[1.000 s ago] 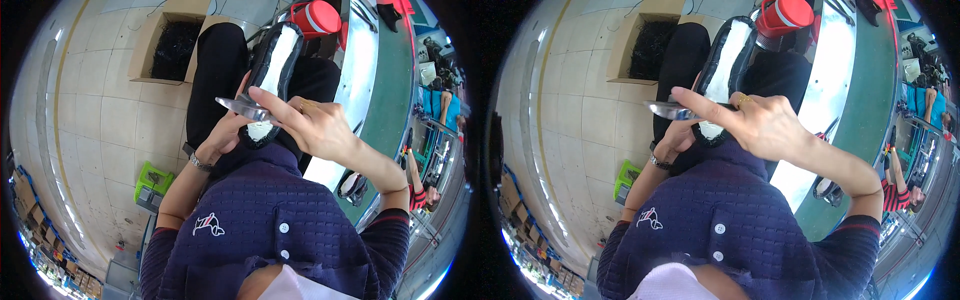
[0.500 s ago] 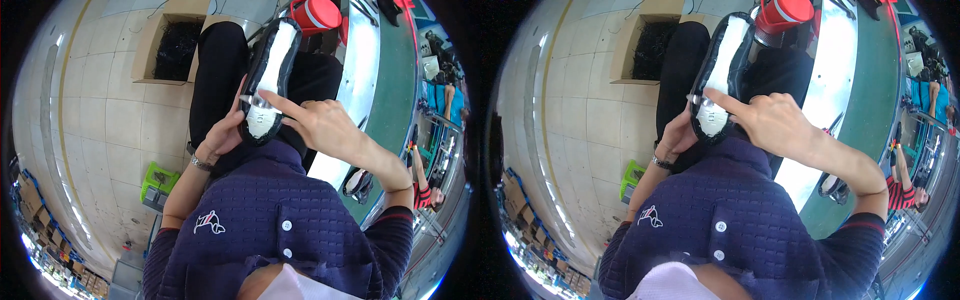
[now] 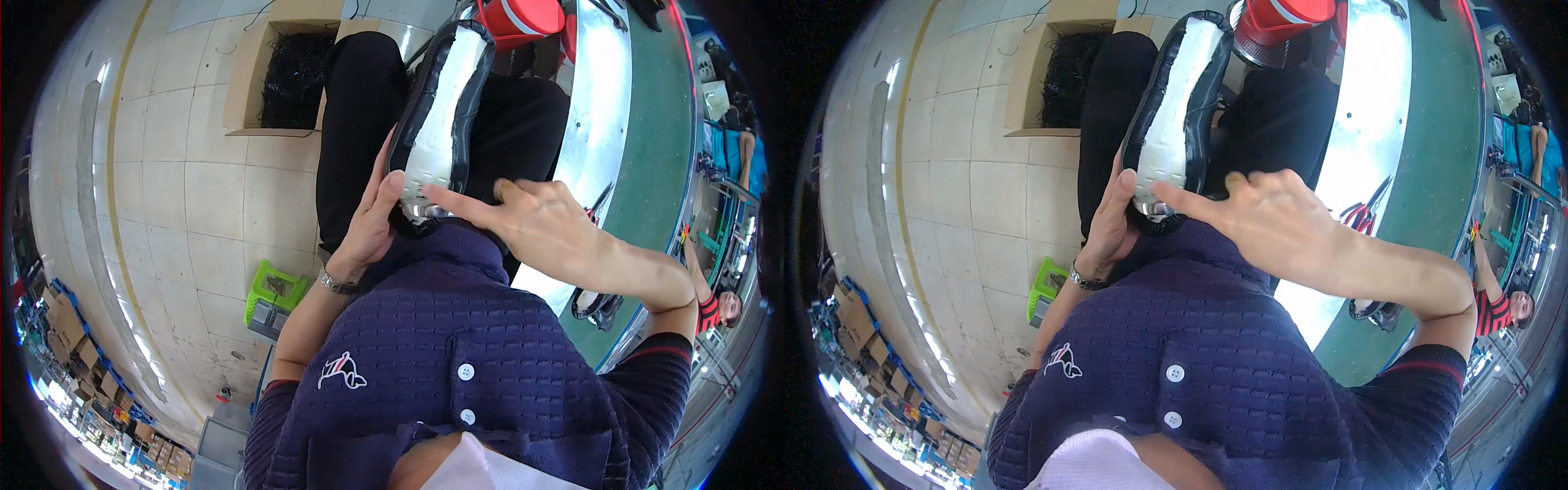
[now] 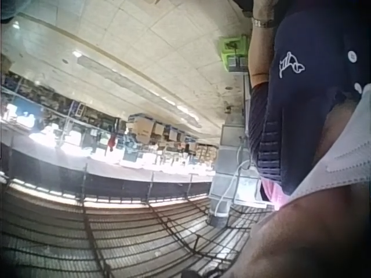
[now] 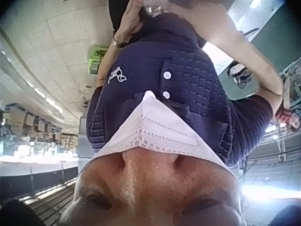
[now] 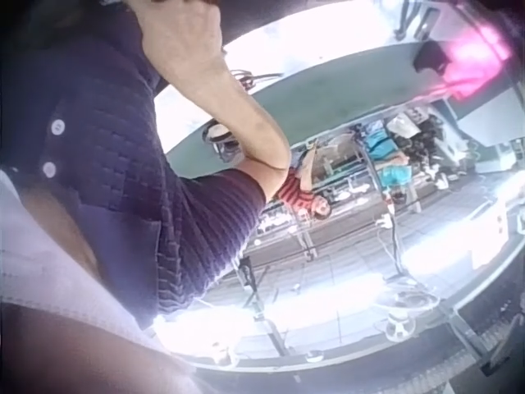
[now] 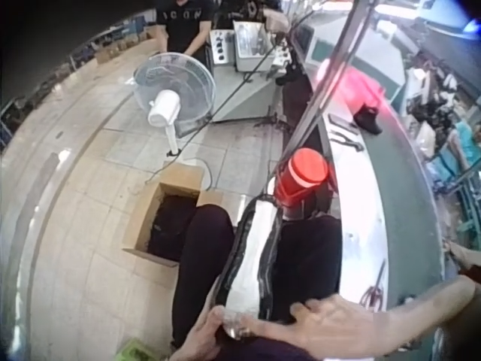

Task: The recorder is assembling and inspecting boot components using pliers and scissors on a production line.

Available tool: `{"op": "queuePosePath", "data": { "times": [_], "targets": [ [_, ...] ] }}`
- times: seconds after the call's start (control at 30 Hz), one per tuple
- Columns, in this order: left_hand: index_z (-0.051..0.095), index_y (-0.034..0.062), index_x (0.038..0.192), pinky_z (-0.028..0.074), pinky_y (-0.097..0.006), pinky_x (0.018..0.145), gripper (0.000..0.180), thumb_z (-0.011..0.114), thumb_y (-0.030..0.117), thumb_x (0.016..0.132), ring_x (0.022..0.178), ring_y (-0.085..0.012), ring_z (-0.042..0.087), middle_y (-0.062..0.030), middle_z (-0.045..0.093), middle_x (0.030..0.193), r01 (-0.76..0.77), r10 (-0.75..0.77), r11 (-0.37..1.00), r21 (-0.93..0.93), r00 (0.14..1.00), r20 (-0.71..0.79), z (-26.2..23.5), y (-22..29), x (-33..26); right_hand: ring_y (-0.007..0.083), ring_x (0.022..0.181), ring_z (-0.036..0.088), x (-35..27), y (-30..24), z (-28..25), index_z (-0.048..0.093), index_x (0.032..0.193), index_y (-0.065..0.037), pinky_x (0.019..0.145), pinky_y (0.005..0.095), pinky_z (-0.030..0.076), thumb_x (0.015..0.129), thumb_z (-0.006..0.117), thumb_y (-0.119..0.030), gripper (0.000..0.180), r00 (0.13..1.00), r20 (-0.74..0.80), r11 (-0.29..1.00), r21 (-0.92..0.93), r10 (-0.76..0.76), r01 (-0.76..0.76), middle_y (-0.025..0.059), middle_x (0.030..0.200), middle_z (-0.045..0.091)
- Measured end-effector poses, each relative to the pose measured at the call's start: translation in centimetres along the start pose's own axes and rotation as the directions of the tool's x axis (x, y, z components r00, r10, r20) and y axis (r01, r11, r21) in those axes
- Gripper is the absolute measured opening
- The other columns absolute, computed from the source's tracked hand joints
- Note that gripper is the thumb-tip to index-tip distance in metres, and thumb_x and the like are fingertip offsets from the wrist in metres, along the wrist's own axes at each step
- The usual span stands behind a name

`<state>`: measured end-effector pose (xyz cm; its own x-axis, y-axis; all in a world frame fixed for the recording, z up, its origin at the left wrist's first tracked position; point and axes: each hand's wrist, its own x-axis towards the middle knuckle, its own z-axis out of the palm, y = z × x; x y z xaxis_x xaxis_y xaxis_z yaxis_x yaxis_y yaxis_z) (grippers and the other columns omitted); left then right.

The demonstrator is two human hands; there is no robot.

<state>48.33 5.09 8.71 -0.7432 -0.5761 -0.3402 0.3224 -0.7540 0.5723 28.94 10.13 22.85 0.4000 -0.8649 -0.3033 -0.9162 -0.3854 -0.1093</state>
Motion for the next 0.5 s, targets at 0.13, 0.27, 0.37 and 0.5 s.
{"op": "queuePosePath", "data": {
  "times": [0.13,0.27,0.37,0.5],
  "targets": [
    [0.015,0.0122,0.153,0.038,-0.036,0.108,0.067,0.050,0.032,0.100,0.129,-0.0220,0.046,-0.0135,0.039,0.146,-0.084,0.083,0.996,-0.021,0.995,-0.053,1.2,-0.8,-0.1,0.0130,0.046,0.057,0.4,-1.4,-3.4,0.038,0.147,-0.025,0.037,0.0242,0.045,0.082,0.053,-0.003,0.070,0.986,-0.101,0.969,0.193,-0.134,0.152,0.0134,0.062,0.058],
    [0.004,0.0155,0.155,0.041,-0.035,0.106,0.101,0.074,0.006,0.082,0.125,-0.0197,0.048,-0.0125,0.041,0.143,-0.025,0.033,0.972,0.233,0.999,-0.030,0.0,-2.3,0.0,0.0080,0.040,0.043,1.3,-1.3,2.0,0.026,0.152,-0.030,0.034,0.0221,0.038,0.091,0.049,-0.011,0.068,0.924,-0.343,0.958,0.163,-0.171,0.237,0.0088,0.060,0.058],
    [-0.009,0.0196,0.154,0.030,-0.036,0.113,0.128,0.083,0.001,0.067,0.131,-0.0187,0.040,-0.0104,0.034,0.147,0.156,-0.157,0.963,0.220,0.988,-0.016,-1.6,-2.1,-0.5,0.0062,0.039,0.047,1.6,-1.2,1.9,0.033,0.149,-0.027,0.032,0.0219,0.035,0.092,0.050,-0.011,0.062,1.000,-0.023,1.000,-0.003,-0.004,0.004,0.0045,0.051,0.054],
    [-0.012,0.0196,0.154,0.027,-0.038,0.114,0.132,0.084,0.004,0.065,0.139,-0.0201,0.029,-0.0108,0.019,0.155,-0.037,0.016,0.969,0.243,0.996,0.088,0.4,-1.0,0.3,0.0072,0.045,0.055,0.8,-1.9,1.7,0.038,0.147,-0.026,0.035,0.0205,0.039,0.091,0.054,-0.012,0.059,0.879,-0.355,0.920,0.112,-0.317,0.377,0.0087,0.060,0.059]
  ]
}}
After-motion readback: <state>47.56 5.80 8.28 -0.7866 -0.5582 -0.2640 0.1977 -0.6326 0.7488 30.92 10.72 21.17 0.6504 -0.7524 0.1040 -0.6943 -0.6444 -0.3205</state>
